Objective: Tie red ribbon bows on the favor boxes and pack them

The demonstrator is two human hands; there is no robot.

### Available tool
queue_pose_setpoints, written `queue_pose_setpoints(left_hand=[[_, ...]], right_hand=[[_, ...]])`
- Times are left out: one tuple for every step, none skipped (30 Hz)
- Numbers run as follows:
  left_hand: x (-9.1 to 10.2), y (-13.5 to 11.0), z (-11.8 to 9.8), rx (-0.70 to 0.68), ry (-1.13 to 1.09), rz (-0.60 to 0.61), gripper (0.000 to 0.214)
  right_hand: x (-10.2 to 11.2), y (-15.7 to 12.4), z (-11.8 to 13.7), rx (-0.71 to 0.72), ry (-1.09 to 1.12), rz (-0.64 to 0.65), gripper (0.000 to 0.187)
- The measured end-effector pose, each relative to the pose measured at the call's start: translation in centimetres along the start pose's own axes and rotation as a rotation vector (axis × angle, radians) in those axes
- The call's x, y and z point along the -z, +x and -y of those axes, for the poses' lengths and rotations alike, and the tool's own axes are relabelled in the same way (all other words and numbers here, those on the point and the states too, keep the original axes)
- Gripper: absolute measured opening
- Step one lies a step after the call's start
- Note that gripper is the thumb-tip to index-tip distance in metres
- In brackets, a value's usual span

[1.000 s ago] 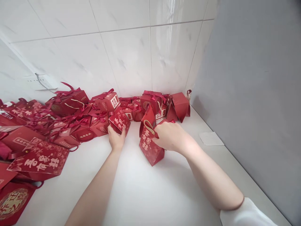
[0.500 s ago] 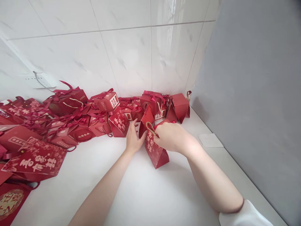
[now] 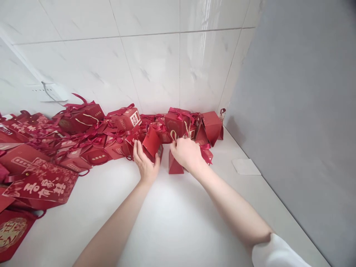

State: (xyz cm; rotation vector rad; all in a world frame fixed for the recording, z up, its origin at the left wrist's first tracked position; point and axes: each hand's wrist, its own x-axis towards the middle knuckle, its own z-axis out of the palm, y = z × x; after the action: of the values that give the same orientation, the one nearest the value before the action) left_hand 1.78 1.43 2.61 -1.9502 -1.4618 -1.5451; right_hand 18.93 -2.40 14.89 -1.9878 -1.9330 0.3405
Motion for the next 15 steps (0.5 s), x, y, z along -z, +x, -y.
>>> queue_pose_setpoints(left_hand=[[0.1,-0.1,-0.1,-0.025,0.006,0.008,0.087],[0.1,-0.3,-0.3,-0.062,0.015,0.020,0.087],[0.1,-0.6,-0.4,-0.109,0.026,0.042,0.086],[0.1,-1.0,-0.5,-0.170,0.036,0.076,0.082],[0.0,-1.4,-0.7,-0.243,0.044,0.124,0.077],[-0.1,-1.8,-0.9,-0.326,0.048,0.182,0.071],[-0.3,-2.1,-1.1,-0.412,0.049,0.244,0.064],[-0.5,-2.4,-1.4,-0.493,0.047,0.300,0.059],[-0.7,-2.5,-1.7,-0.561,0.041,0.345,0.055],[-0.9,-2.5,-2.0,-0.612,0.031,0.377,0.054],[-1.2,-2.4,-2.3,-0.639,0.024,0.400,0.053],[-1.4,-2.2,-2.4,-0.643,0.023,0.416,0.052],[-1.6,-2.0,-2.5,-0.629,0.030,0.433,0.051],[-1.7,-1.7,-2.4,-0.604,0.044,0.449,0.050],[-1.8,-1.4,-2.3,-0.574,0.063,0.465,0.050]], right_hand=[[-0.5,0.4,-0.2,0.019,0.053,-0.048,0.045],[-0.7,0.8,-0.4,0.054,0.112,-0.093,0.048],[-0.8,1.0,-0.7,0.098,0.172,-0.142,0.049],[-0.7,1.1,-1.0,0.146,0.228,-0.193,0.048],[-0.4,1.1,-1.4,0.186,0.269,-0.243,0.047],[0.0,1.2,-1.8,0.206,0.287,-0.293,0.044],[0.4,1.4,-2.1,0.203,0.277,-0.327,0.042],[0.7,1.8,-2.5,0.183,0.244,-0.325,0.041],[0.9,2.4,-3.0,0.154,0.196,-0.292,0.041],[1.0,3.2,-3.4,0.125,0.145,-0.241,0.042],[1.0,4.2,-3.8,0.101,0.102,-0.174,0.041],[0.8,5.3,-4.3,0.097,0.080,-0.118,0.039],[0.6,6.5,-4.7,0.109,0.072,-0.073,0.036],[0.3,7.7,-5.2,0.130,0.068,-0.034,0.033],[0.0,8.7,-5.6,0.155,0.068,-0.005,0.032]])
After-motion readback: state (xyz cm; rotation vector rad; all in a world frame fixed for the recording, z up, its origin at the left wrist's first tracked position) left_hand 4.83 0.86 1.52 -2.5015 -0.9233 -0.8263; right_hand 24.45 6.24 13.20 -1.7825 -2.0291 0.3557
